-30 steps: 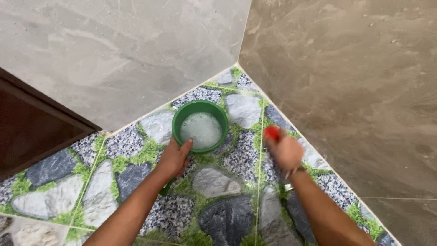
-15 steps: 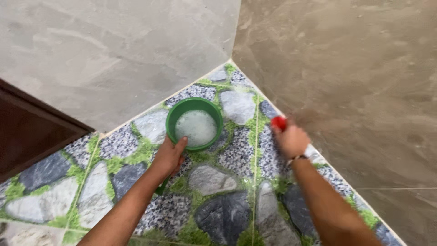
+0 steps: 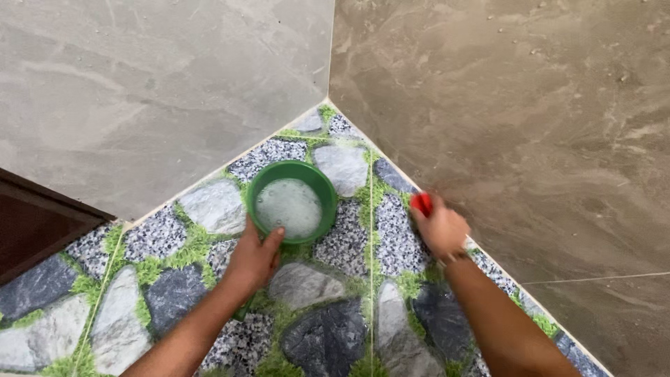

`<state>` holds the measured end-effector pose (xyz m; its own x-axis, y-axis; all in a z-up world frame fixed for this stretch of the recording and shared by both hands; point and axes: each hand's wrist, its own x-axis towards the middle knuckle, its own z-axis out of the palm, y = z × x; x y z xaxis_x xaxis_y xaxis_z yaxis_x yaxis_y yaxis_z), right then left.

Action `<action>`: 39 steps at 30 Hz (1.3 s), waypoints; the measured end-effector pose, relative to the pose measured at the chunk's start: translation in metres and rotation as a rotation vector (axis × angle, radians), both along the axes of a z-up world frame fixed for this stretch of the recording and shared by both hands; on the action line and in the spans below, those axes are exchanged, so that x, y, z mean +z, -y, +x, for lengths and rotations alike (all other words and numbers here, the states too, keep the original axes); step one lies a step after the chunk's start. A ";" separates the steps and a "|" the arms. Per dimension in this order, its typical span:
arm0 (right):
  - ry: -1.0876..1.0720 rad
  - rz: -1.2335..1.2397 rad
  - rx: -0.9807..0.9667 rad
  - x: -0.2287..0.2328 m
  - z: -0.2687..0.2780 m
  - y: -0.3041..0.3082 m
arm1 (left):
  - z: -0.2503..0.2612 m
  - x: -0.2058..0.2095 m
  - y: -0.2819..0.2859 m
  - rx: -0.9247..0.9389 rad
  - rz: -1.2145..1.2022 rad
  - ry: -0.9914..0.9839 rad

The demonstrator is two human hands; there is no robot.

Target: The person scrubs a tiled floor with a red sponge and soapy water from a green scoop. They repeatedly dip the sponge into the scoop and scrub the floor tiles and grout lines in a corner area.

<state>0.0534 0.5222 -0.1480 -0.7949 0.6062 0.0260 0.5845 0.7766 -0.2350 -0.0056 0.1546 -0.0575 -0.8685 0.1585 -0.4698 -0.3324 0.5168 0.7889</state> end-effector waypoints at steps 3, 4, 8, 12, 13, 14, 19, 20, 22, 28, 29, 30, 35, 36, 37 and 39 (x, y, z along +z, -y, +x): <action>0.018 -0.017 0.045 0.000 -0.032 0.009 | 0.013 0.011 -0.017 -0.144 -0.169 0.048; 0.032 -0.013 0.058 -0.002 -0.033 0.010 | 0.018 0.012 -0.022 -0.158 -0.146 0.029; -0.064 -0.036 0.044 -0.007 0.051 -0.019 | 0.042 0.009 -0.043 -0.243 0.022 -0.103; 0.057 -0.030 -0.220 -0.001 0.126 -0.033 | 0.059 0.034 -0.074 -0.489 -0.356 -0.071; 0.042 -0.013 -0.224 -0.004 0.126 -0.033 | 0.066 0.044 -0.085 -0.507 -0.356 -0.040; 0.028 -0.007 -0.227 -0.008 0.126 -0.026 | 0.072 0.055 -0.095 -0.524 -0.367 -0.007; -0.114 -0.064 -0.173 -0.024 0.069 -0.012 | 0.089 0.084 -0.130 -0.647 -0.413 -0.197; -0.115 -0.054 -0.157 -0.029 0.058 -0.011 | 0.089 0.084 -0.137 -0.675 -0.433 -0.257; -0.098 -0.059 -0.115 -0.042 0.037 -0.008 | 0.087 0.083 -0.153 -0.674 -0.438 -0.332; -0.091 -0.164 0.177 -0.025 0.027 -0.001 | 0.071 0.082 -0.154 -0.513 -0.392 -0.166; -0.034 -0.241 0.148 -0.017 0.034 -0.001 | 0.061 0.082 -0.140 -0.469 -0.252 -0.201; -0.007 -0.174 0.126 -0.009 0.043 -0.011 | 0.053 0.081 -0.129 -0.417 -0.106 -0.240; 0.080 -0.063 0.038 -0.014 0.057 -0.034 | 0.045 0.074 -0.074 -0.132 0.192 0.092; -0.059 -0.076 0.070 -0.024 0.049 -0.030 | 0.047 0.073 -0.063 -0.114 0.198 0.099; -0.199 -0.087 0.101 -0.034 0.032 -0.023 | 0.049 0.071 -0.053 -0.096 0.204 0.107; -0.252 -0.032 0.132 -0.043 -0.008 -0.015 | 0.051 0.063 -0.043 -0.046 0.231 0.116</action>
<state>0.0449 0.5368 -0.1910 -0.8381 0.5014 0.2148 0.3988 0.8320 -0.3857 0.0453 0.1980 0.0060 -0.8003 0.3116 -0.5123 -0.4078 0.3437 0.8459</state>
